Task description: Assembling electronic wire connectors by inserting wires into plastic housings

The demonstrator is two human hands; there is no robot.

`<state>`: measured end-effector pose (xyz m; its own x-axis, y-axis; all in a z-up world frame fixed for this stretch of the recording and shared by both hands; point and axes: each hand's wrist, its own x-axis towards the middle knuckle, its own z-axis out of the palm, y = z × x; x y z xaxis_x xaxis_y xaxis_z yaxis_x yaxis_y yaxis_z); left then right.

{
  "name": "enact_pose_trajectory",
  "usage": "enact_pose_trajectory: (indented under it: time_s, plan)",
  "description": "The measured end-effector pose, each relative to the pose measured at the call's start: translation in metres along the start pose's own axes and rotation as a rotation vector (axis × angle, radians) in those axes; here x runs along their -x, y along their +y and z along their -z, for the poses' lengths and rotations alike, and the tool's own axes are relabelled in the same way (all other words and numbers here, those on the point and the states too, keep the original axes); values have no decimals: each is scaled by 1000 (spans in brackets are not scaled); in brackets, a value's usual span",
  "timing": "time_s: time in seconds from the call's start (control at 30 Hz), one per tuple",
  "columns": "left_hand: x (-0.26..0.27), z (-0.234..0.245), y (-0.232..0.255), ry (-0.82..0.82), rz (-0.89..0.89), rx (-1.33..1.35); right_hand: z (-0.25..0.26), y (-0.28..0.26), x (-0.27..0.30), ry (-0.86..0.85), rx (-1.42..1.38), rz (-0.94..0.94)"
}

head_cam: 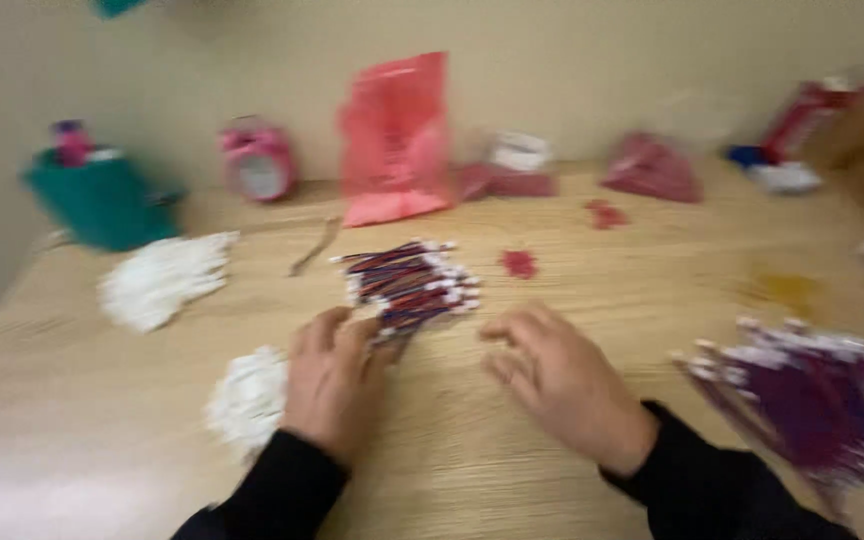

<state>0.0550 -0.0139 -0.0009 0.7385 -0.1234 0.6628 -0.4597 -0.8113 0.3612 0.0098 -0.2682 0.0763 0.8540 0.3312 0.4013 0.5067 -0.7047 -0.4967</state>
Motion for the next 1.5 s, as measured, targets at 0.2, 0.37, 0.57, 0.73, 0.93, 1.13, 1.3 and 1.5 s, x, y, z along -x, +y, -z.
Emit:
enact_pose_trajectory:
  time_s: [0.2,0.37,0.57,0.73,0.93,1.13,1.3,1.5]
  plan:
    - [-18,-16,13,-439,-267,-413,61,-10,103,114,48,47]
    - [-34,-44,-4,-300,-201,-596,89,24,181,153,38,-443]
    - [-32,-33,6,-288,-173,-606,106,62,199,273,313,-575]
    - [6,-5,31,-77,-287,-436,103,85,196,116,668,-585]
    - [52,-11,22,-83,-256,-303,72,61,170,-70,519,-693]
    - [46,3,46,-82,-294,-93,46,-10,123,-337,208,-630]
    - [33,31,67,-135,-298,265,64,-29,111,-34,-167,-614]
    - [37,32,125,-532,68,68,66,35,143,-123,215,-360]
